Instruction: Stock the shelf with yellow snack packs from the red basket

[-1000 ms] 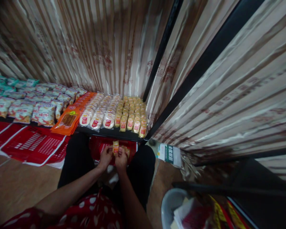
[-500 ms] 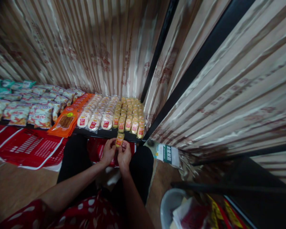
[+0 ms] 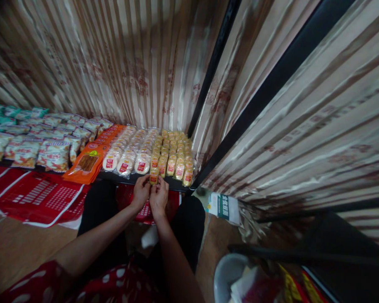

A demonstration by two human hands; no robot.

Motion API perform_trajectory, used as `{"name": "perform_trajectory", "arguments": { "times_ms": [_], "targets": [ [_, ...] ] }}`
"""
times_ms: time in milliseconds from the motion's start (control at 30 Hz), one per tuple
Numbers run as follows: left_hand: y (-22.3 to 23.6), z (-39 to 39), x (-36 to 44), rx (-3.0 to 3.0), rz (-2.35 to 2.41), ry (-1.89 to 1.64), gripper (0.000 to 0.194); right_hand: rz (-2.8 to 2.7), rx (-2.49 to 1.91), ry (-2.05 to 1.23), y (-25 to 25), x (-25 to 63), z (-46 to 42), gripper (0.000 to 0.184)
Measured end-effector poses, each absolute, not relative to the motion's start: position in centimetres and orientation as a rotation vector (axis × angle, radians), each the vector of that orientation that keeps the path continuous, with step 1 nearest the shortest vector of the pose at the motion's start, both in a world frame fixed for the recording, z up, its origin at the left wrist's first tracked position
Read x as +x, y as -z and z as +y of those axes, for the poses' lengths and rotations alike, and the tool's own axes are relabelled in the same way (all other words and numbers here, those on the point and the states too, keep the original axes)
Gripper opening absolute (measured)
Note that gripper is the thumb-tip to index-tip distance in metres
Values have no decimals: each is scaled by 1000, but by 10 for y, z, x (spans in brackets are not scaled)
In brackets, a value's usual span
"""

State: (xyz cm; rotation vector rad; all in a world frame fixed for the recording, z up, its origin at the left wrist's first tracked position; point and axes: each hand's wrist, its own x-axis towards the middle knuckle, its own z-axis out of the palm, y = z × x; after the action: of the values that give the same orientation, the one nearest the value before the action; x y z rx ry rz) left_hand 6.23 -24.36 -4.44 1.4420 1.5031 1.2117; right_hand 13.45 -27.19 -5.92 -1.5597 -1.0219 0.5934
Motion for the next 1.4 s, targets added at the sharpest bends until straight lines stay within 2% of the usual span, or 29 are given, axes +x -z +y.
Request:
{"name": "perform_trajectory", "arguments": {
  "times_ms": [900, 1400],
  "targets": [
    [53, -211, 58, 1422, 1525, -1181, 44, -1098, -1529, -555, 74, 122, -240, 49],
    [51, -220, 54, 1550, 1452, -1188, 33, -1161, -1542, -469, 71, 122, -248, 43]
  ]
}}
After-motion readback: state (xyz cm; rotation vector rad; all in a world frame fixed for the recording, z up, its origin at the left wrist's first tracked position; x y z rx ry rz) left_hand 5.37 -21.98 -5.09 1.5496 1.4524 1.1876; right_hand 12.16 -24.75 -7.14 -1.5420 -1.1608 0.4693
